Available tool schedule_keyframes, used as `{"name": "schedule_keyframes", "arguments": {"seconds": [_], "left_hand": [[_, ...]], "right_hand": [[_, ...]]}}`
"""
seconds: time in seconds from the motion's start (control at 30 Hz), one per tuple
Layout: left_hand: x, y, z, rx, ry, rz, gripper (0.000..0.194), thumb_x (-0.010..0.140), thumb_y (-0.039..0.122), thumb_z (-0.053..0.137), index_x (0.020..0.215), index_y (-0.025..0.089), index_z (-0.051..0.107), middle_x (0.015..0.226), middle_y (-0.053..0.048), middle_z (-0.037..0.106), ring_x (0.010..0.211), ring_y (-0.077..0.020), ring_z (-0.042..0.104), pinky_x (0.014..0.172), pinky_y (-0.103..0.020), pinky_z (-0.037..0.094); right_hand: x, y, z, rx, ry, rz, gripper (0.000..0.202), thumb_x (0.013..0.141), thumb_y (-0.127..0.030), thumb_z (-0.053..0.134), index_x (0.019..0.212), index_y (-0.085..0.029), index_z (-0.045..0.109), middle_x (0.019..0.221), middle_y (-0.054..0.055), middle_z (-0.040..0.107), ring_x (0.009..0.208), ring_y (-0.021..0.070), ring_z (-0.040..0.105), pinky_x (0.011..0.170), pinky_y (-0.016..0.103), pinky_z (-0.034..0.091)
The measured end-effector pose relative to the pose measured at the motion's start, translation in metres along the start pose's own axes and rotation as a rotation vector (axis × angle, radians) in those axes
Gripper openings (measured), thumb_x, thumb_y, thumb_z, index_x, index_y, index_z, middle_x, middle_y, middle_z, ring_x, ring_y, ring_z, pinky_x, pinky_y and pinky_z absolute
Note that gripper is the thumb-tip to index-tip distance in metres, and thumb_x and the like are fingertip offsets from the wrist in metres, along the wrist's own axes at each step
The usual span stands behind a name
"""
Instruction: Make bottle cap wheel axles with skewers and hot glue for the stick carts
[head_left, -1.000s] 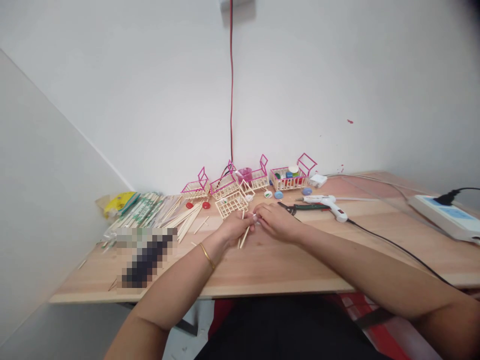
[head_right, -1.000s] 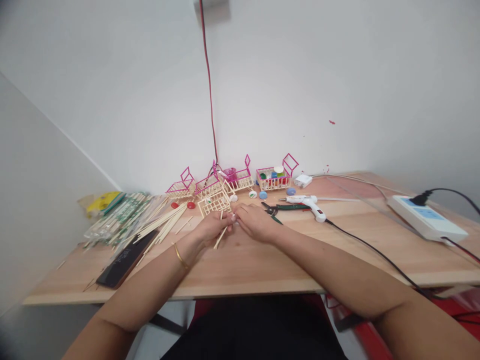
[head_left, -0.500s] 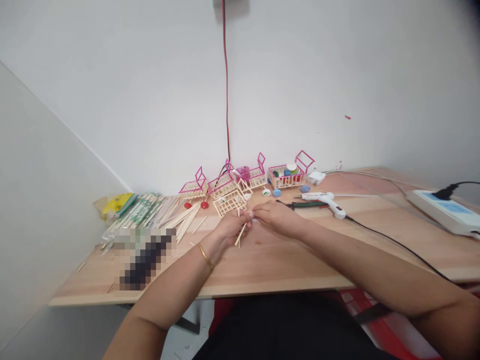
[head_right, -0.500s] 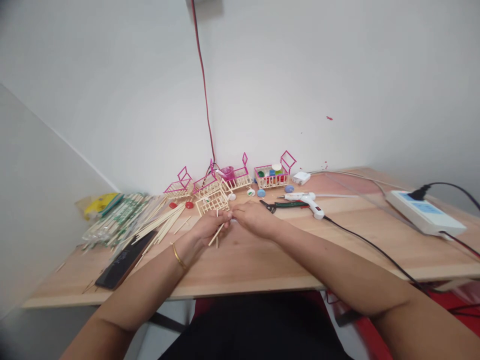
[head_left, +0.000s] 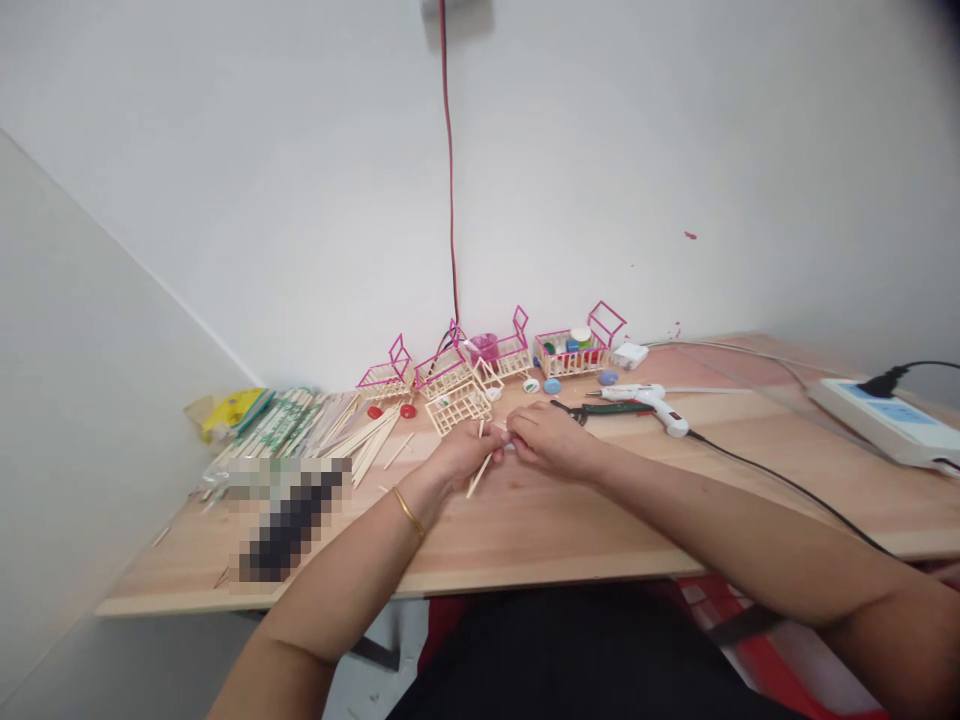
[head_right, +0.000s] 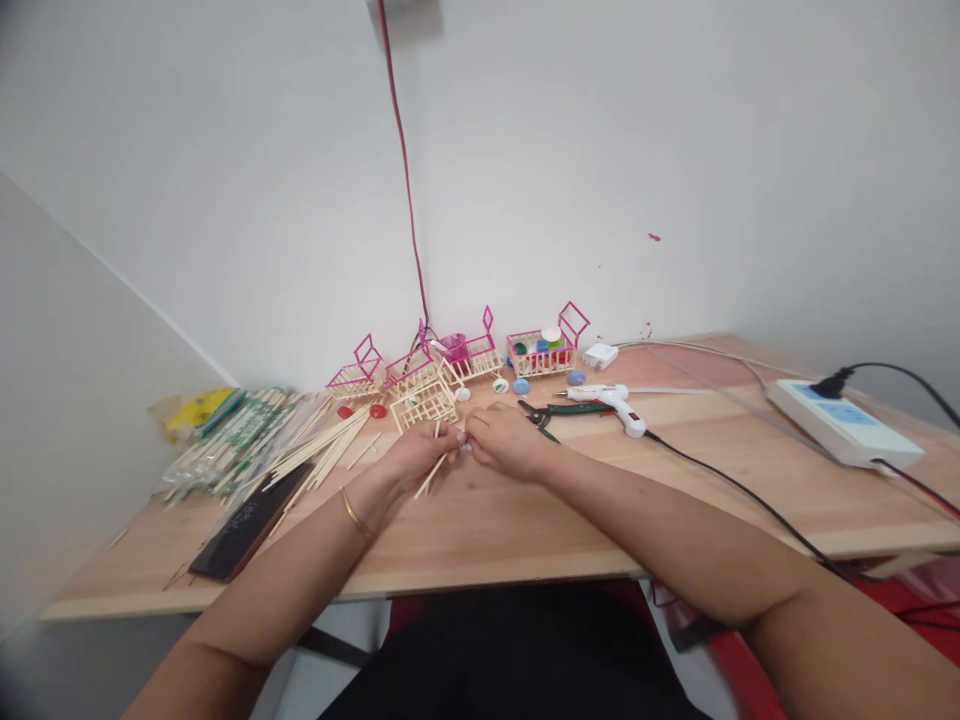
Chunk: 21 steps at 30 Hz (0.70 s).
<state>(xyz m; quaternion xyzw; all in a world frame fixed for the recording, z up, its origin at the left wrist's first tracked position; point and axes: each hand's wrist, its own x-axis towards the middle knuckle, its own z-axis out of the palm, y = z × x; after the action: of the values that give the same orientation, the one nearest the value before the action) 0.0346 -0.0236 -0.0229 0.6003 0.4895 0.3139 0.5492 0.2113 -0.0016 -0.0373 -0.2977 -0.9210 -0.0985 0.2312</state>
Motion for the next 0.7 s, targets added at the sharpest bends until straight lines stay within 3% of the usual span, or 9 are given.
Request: {"name": "schedule_keyframes", "arguments": {"seconds": [0.13, 0.33, 0.7], "left_hand": [[0.0003, 0.0003, 0.0002, 0.203, 0.046, 0.074, 0.041, 0.073, 0.050, 0.059, 0.054, 0.015, 0.050, 0.042, 0.006, 0.039, 0.041, -0.0053, 0.030, 0.046, -0.022, 0.021], [0.0009, 0.0022, -0.0012, 0.261, 0.062, 0.100, 0.029, 0.077, 0.036, 0.055, 0.058, 0.014, 0.052, 0.047, 0.005, 0.046, 0.045, -0.0064, 0.035, 0.049, -0.021, 0.026], [0.0050, -0.0019, -0.0009, 0.538, 0.101, 0.156, 0.020, 0.075, 0.018, 0.044, 0.059, 0.014, 0.055, 0.051, 0.003, 0.051, 0.049, -0.0090, 0.044, 0.052, -0.021, 0.031]], "right_hand": [[-0.0013, -0.0008, 0.0026, 0.141, -0.005, 0.095, 0.009, 0.078, -0.016, 0.050, 0.085, -0.016, 0.055, 0.087, 0.009, 0.062, 0.080, 0.0202, 0.055, 0.073, 0.032, 0.038], [-0.0005, -0.0038, 0.0029, 0.416, 0.049, 0.194, 0.007, 0.074, -0.013, 0.051, 0.073, -0.019, 0.049, 0.083, 0.006, 0.062, 0.073, 0.0170, 0.055, 0.067, 0.028, 0.040], [-0.0010, -0.0062, 0.0095, 0.572, 0.076, 0.268, 0.011, 0.073, -0.010, 0.051, 0.069, -0.020, 0.048, 0.090, 0.005, 0.066, 0.079, 0.0167, 0.057, 0.072, 0.029, 0.041]]}}
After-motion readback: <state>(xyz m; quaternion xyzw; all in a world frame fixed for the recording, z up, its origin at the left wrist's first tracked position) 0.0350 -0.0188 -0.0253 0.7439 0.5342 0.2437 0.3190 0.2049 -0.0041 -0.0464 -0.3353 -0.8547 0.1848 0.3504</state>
